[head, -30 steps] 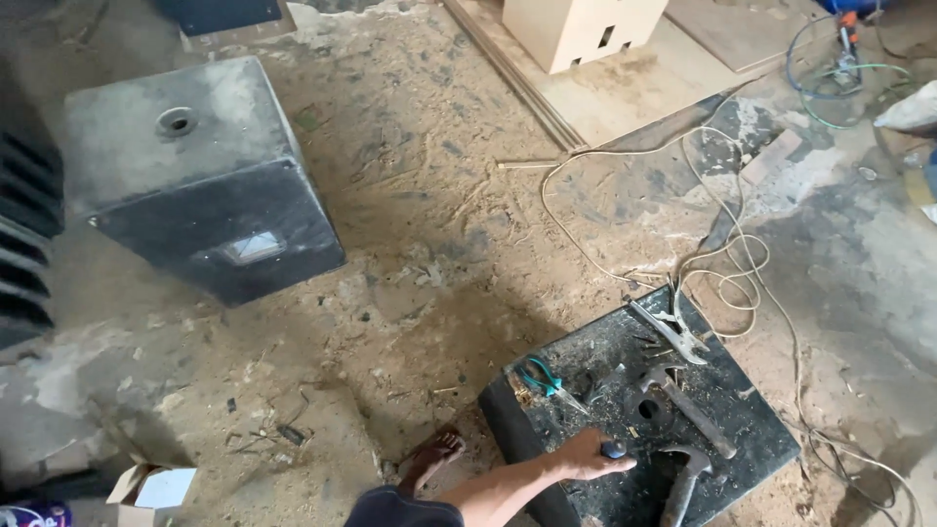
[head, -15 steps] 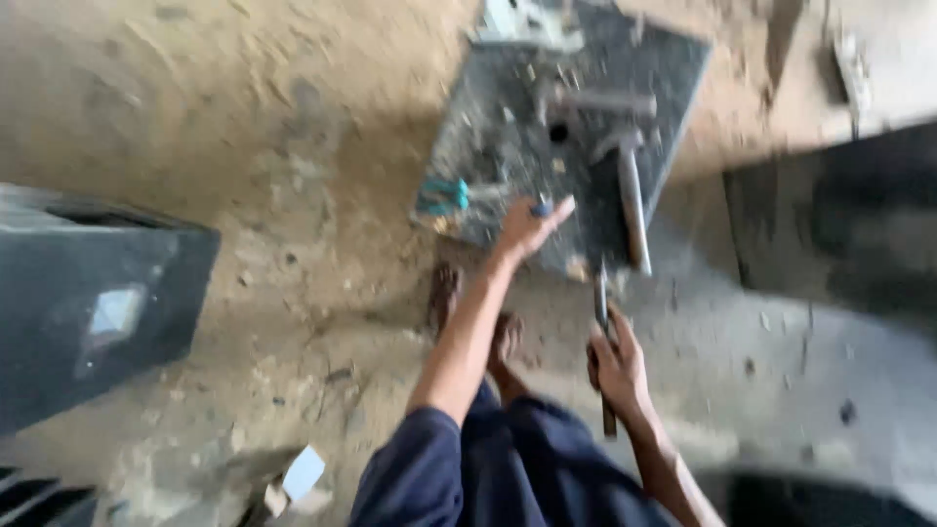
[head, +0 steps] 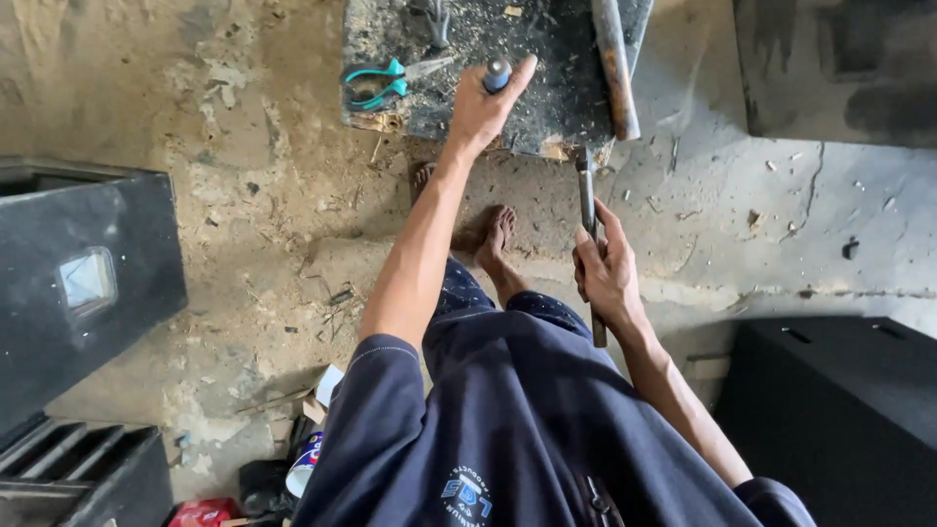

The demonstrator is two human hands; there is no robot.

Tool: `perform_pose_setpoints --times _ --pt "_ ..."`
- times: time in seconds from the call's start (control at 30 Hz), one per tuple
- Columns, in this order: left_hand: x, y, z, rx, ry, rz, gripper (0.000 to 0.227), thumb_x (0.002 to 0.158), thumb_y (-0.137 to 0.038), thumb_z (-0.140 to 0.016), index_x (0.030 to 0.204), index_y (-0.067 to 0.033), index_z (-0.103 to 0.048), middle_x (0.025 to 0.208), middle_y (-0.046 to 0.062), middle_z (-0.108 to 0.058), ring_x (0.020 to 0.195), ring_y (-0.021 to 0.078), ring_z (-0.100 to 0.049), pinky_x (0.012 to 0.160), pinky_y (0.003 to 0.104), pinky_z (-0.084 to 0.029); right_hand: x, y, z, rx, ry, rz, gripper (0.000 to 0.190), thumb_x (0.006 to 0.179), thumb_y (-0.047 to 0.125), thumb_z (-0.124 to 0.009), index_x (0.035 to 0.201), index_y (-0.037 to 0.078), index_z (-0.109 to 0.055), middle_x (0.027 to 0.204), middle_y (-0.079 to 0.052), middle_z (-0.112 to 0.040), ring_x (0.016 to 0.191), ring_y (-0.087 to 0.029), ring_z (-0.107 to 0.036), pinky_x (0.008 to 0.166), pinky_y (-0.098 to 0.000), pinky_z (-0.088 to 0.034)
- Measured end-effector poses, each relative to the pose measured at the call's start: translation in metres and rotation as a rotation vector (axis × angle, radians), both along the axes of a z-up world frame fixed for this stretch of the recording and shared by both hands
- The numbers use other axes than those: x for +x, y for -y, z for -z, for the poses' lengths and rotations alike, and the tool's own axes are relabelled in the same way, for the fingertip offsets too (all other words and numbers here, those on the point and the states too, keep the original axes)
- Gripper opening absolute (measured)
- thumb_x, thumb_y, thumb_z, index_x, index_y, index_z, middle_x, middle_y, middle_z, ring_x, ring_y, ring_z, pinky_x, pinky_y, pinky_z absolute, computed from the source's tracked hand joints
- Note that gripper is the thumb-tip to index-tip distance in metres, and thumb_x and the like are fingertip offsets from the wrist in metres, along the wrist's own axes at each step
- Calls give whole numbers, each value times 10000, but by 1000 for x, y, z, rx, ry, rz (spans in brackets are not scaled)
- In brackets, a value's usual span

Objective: A person uses a hammer, punch, and pliers to secure metal components onto a wooden workpiece in a workshop setting.

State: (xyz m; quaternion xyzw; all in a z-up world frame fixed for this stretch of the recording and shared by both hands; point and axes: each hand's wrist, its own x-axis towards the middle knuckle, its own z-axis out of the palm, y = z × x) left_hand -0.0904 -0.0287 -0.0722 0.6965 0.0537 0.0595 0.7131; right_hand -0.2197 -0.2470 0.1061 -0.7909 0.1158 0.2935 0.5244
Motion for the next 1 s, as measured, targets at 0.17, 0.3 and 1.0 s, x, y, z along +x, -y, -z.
perform_pose_setpoints --times 0.17,0.3,1.0 --pt "3 -2 15 79 -9 44 488 964 -545 -654 630 -206 -545 491 -83 -478 401 70 -395 441 248 -348 2 2 -6 -34 -32 -19 547 1049 304 -480 1544 92 -386 582 -6 -493 411 -104 -432 328 -278 -398" --pt "2 -3 17 51 14 46 445 977 -481 -672 653 -197 -559 518 -75 -508 419 75 -412 453 247 -367 11 13 2 -106 53 -208 546 1063 261 -464 1570 87 -361 689 -35 -569 490 -132 -482 412 -299 -433" --pt "-6 -2 26 136 -83 69 395 967 -308 -663 629 -157 -527 534 -3 -499 439 142 -415 467 308 -354 80 -51 -42 -303 1075 -558 644 1058 -33 -496 1645 118 -279 1468 -270 -591 1203 -450 -706 1002 -527 -582"
